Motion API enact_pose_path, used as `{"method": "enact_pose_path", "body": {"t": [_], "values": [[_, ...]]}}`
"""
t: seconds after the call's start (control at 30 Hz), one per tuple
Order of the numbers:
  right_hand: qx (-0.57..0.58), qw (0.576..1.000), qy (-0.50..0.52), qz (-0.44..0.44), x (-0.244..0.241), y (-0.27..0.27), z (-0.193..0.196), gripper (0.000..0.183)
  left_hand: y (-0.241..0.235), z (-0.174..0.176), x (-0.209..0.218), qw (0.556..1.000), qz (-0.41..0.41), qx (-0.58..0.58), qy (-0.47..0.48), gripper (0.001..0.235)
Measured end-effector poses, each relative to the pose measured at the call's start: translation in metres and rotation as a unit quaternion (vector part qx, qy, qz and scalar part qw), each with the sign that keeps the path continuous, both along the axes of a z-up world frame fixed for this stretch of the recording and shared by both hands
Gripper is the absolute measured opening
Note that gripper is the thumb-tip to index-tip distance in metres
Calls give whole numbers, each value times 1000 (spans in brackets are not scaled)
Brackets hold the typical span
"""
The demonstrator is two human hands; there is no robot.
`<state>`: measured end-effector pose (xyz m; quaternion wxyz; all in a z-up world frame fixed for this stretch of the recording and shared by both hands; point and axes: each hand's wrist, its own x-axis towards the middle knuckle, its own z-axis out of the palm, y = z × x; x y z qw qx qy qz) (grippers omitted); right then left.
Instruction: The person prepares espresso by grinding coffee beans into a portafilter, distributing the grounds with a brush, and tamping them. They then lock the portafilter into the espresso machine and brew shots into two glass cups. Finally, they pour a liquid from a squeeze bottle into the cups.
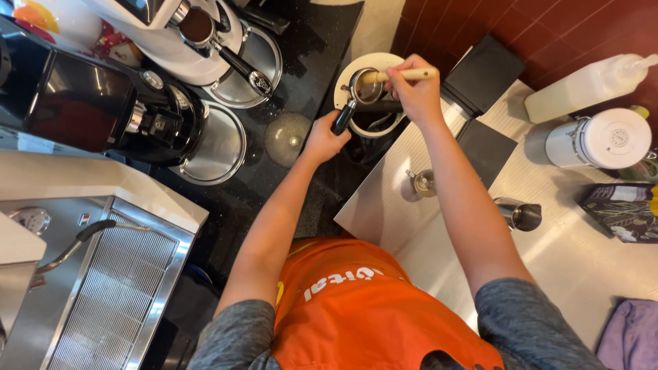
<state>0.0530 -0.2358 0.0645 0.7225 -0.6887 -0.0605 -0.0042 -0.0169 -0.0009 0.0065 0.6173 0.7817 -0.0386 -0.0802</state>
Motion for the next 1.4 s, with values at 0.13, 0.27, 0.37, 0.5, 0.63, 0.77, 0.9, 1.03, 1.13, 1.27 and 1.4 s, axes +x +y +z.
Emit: {"method": "enact_pose_path", "body": {"t": [0.13,0.27,0.37,0.5,0.63,0.77,0.9,1.03,1.13,1.27,1.4], "values": [[-2,999,-12,50,22,-6,-9,14,10,0,11,996,1,87,-16,19],[-39,994,6,107,37,-6,-12,15,20,-3,25,977,-16,210,-7,23],[-65,988,19,140,41,-6,-20,14,25,-9,32,959,-29,282,-20,28],[-251,955,-22,153,29,-5,-22,15,28,-17,44,925,-35,378,-32,40],[-265,941,-137,160,7,-6,-10,10,20,-21,47,905,-30,422,-29,43],[-169,980,-97,27,-3,-19,-38,13,17,-10,42,934,8,357,-7,38],[58,996,-23,-65,-3,-26,-52,16,14,14,39,960,24,280,10,32],[101,991,17,-87,-2,-18,-36,13,11,20,40,963,4,268,17,29],[100,995,-25,-12,-8,-10,-27,13,16,15,48,945,-10,324,-41,34],[-181,979,-94,18,-34,-4,-13,10,12,14,52,891,-42,445,-78,39],[-235,966,-74,-81,-47,0,-29,8,9,12,46,851,-56,521,-38,36]]}}
